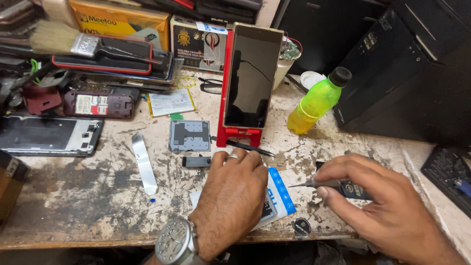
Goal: The person disassembles a small electronic device on a cluttered workbench. They use a screwdriver to remove screws, lift a metal shielding plate, and detach a ribbon cable from the internal circuitry.
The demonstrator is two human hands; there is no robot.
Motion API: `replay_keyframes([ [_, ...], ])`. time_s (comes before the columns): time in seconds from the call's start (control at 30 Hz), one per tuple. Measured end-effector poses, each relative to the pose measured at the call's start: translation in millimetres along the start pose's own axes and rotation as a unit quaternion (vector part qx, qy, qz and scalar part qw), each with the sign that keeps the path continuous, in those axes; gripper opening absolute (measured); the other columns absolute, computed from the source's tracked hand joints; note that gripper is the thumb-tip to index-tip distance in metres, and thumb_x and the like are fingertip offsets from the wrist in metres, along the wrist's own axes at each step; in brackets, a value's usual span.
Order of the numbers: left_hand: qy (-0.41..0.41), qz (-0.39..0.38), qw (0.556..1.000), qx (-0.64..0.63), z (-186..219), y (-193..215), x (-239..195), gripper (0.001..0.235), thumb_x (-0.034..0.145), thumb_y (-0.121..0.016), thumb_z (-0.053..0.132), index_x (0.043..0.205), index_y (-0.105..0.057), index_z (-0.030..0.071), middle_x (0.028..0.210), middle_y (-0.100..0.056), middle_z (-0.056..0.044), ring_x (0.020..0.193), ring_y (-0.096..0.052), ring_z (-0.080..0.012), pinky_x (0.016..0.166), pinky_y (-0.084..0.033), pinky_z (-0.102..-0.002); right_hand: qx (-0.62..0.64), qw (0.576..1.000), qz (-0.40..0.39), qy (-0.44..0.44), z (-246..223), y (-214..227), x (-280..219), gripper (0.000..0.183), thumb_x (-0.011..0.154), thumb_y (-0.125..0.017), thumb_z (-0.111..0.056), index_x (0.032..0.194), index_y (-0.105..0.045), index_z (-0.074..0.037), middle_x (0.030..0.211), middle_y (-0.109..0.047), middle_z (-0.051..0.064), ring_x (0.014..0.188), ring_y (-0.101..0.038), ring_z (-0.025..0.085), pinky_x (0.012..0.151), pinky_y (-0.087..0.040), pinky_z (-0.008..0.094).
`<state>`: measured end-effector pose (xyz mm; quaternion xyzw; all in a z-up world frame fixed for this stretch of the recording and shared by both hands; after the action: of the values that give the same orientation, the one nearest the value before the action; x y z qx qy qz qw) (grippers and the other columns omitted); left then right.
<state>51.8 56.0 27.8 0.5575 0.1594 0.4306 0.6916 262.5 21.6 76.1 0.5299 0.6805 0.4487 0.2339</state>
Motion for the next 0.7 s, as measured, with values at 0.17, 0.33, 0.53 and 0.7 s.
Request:
replay_keyframes([
  [0.17,-0.058,0.005,0.998,0.039,3.1,-3.7,1.4,0.030,0.076,-0.068,0.011,0.099,-0.067,-0.007,0.115,-0.062,-0.024,0.112,-0.057,-0.0355,0.096,-0.039,-0.053,0.023,0.999,0.021,-0.024,19.7,5.0,-12.2,0.024,0.088,-0.079,-0.022,0.110,-0.079,-0.011,0.110,-0.074,0.003,0.106,-0.070,0.018,0.089,-0.055,0.036],
  [0.33,-0.087,-0.015,0.995,0.036,1.4,-12.4,0.9,0.025,0.084,-0.065,0.012,0.099,-0.065,-0.008,0.111,-0.062,-0.023,0.110,-0.057,-0.0355,0.096,-0.040,-0.054,0.048,0.995,0.007,-0.085,37.9,2.0,-21.1,0.025,0.088,-0.079,-0.018,0.112,-0.075,-0.010,0.113,-0.073,0.006,0.110,-0.070,0.020,0.091,-0.056,0.038],
  [0.53,-0.020,0.025,0.994,0.102,-22.4,1.3,3.4,0.020,0.088,-0.063,0.015,0.096,-0.066,-0.003,0.104,-0.063,-0.021,0.100,-0.061,-0.0337,0.093,-0.044,-0.057,0.052,0.992,0.039,-0.106,39.3,4.7,-22.7,0.024,0.087,-0.079,-0.017,0.109,-0.073,-0.008,0.112,-0.073,0.008,0.110,-0.070,0.020,0.090,-0.058,0.038],
  [0.7,0.054,0.075,0.979,0.181,-92.8,35.6,-2.0,0.022,0.089,-0.062,0.018,0.097,-0.067,-0.002,0.106,-0.064,-0.018,0.101,-0.061,-0.0299,0.095,-0.042,-0.054,0.146,0.973,0.091,-0.156,42.7,-7.5,-19.5,0.027,0.077,-0.077,-0.012,0.103,-0.076,-0.006,0.098,-0.075,0.008,0.089,-0.079,0.017,0.073,-0.062,0.034],
])
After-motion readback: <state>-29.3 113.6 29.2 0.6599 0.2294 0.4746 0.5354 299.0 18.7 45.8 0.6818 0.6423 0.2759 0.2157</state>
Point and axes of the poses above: each hand's wrist, its own x-axis towards the middle knuckle, its own y-axis out of the back of the hand, z = x × y, the point moved 5 cm from there along x, towards the middle knuckle
